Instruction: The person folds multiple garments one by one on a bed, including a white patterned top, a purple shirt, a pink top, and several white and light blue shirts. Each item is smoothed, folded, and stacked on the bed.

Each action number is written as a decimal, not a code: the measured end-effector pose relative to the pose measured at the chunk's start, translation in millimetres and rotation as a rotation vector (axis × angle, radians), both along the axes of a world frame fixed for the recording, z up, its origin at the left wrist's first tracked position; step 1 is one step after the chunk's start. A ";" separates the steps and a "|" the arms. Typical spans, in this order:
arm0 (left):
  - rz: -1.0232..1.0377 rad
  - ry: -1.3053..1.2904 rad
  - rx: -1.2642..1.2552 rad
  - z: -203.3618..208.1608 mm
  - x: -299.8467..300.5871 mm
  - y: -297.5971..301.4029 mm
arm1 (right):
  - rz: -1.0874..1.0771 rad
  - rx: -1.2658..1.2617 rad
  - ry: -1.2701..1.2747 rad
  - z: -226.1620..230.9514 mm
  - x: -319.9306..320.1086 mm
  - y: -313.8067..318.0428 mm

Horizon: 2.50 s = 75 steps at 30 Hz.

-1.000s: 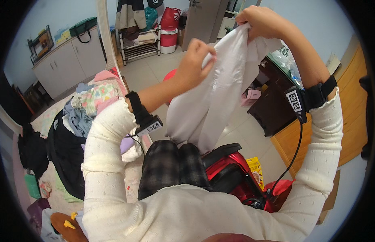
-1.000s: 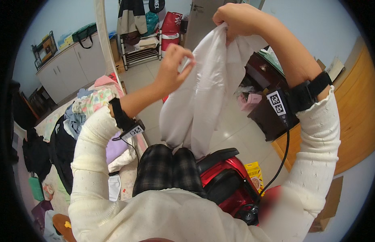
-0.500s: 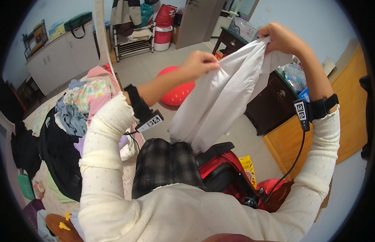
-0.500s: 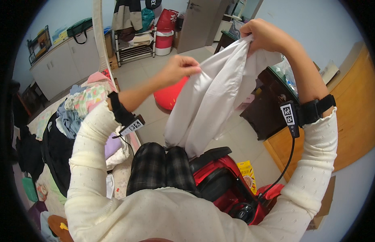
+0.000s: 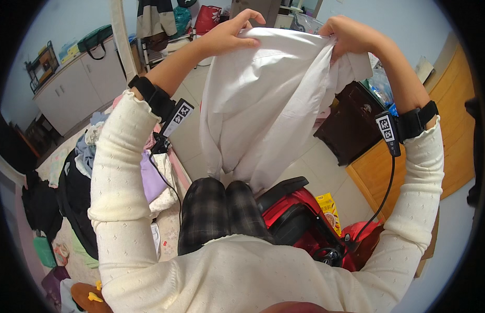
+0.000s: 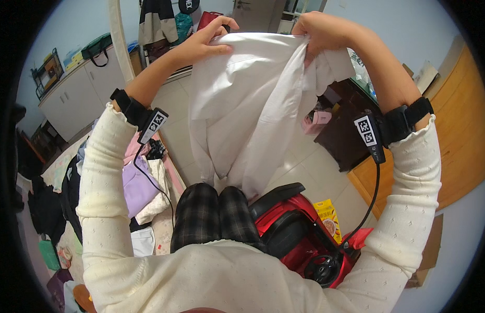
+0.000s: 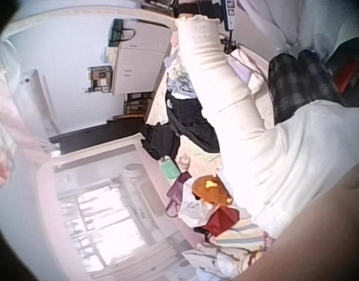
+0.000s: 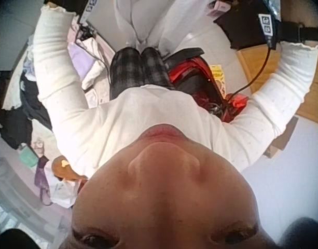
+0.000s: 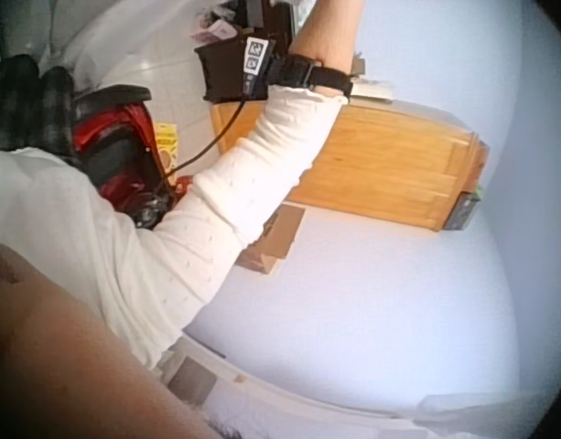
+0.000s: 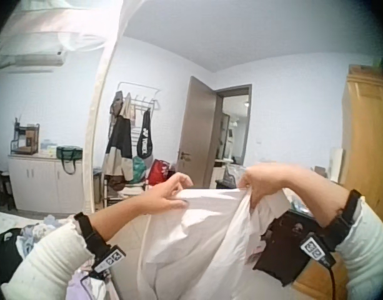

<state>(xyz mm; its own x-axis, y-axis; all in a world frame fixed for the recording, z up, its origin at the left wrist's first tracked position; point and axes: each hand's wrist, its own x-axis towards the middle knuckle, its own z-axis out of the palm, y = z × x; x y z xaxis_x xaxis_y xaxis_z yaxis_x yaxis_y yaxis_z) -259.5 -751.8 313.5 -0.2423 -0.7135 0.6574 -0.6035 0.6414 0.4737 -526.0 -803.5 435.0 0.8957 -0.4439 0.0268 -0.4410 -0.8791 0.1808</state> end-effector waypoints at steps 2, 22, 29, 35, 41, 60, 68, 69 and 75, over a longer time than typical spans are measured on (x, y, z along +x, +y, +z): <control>0.196 -0.127 -0.442 -14.8 -8.8 -0.7 | -0.044 0.016 0.015 1.1 3.7 2.6; -0.040 0.147 -0.164 -125.0 -98.2 -0.5 | 0.090 0.319 -0.003 -2.7 9.2 3.9; 0.110 -0.244 -0.432 -94.7 -66.8 13.7 | -0.054 0.279 0.097 -0.9 -4.5 4.3; 0.396 -0.138 -0.629 -23.4 -37.1 24.6 | -0.213 0.231 0.105 -7.6 -8.1 -1.4; -0.011 -0.213 -0.189 -36.5 -31.5 32.0 | -0.239 0.103 0.127 -4.3 -13.7 -10.9; 0.217 -0.516 -0.678 36.7 46.7 7.9 | -0.086 -0.265 0.017 7.1 -6.6 -5.0; -0.051 -0.351 -0.713 11.9 18.4 26.1 | -0.150 -0.045 0.121 9.7 -8.6 -8.6; 0.076 -0.620 -0.479 0.8 12.6 37.2 | -0.164 0.049 0.113 10.2 -6.5 -9.5; 0.177 -0.332 -0.142 -64.1 -73.9 74.4 | -0.289 0.188 0.168 8.9 9.6 -2.5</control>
